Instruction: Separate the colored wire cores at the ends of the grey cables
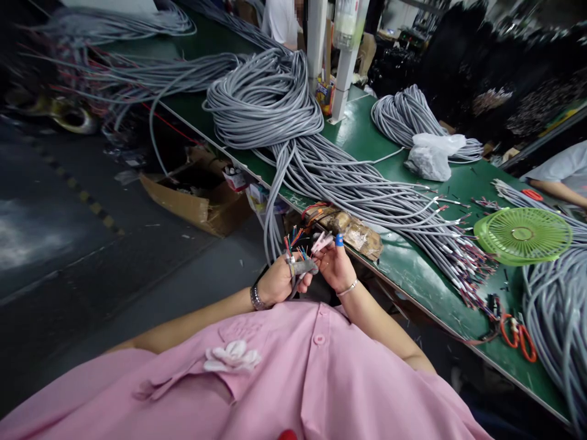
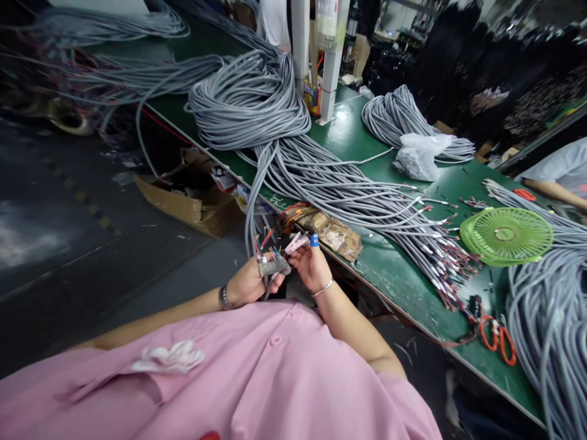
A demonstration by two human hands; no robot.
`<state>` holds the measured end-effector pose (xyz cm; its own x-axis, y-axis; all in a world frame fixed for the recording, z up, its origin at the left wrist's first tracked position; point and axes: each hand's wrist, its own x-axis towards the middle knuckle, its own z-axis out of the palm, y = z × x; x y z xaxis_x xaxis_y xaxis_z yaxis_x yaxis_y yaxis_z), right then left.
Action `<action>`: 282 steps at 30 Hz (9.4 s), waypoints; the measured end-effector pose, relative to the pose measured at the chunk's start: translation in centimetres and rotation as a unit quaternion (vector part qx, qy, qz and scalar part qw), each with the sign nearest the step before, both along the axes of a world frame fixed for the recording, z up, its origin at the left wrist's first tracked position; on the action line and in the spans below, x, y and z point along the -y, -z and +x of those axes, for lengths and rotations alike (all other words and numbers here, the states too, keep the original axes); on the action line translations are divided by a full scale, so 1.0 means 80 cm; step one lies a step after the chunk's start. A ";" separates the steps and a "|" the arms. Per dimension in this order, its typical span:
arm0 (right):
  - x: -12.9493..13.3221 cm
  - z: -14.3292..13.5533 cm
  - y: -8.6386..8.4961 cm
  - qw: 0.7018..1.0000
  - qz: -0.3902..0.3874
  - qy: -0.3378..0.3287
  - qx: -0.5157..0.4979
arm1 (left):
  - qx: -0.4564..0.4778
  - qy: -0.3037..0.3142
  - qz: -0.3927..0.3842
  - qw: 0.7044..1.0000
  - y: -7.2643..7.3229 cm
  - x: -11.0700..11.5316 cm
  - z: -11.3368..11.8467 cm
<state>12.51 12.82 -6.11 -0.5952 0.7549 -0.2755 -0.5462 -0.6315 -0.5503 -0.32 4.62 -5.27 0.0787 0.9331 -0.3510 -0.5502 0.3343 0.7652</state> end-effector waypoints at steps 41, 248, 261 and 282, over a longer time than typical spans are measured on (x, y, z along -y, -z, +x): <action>0.004 0.004 -0.006 0.999 0.017 -0.043 0.003 | -0.051 -0.026 -0.037 0.998 -0.021 0.015 -0.001; 0.017 0.019 0.025 0.997 0.028 0.022 0.069 | -0.075 -0.114 0.027 0.990 -0.001 0.019 0.003; 0.035 0.046 -0.011 0.901 0.317 -0.035 0.294 | -0.145 -0.068 0.006 0.987 0.002 0.015 -0.003; 0.010 0.137 -0.041 0.529 0.606 0.206 0.557 | -0.100 -0.223 0.029 0.969 0.008 0.037 -0.046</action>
<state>23.48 12.06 -2.86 -0.2883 0.7821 0.5525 0.5900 0.5995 -0.5408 -4.04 1.62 -5.88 -0.4006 0.8772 -0.2646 -0.4693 0.0516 0.8815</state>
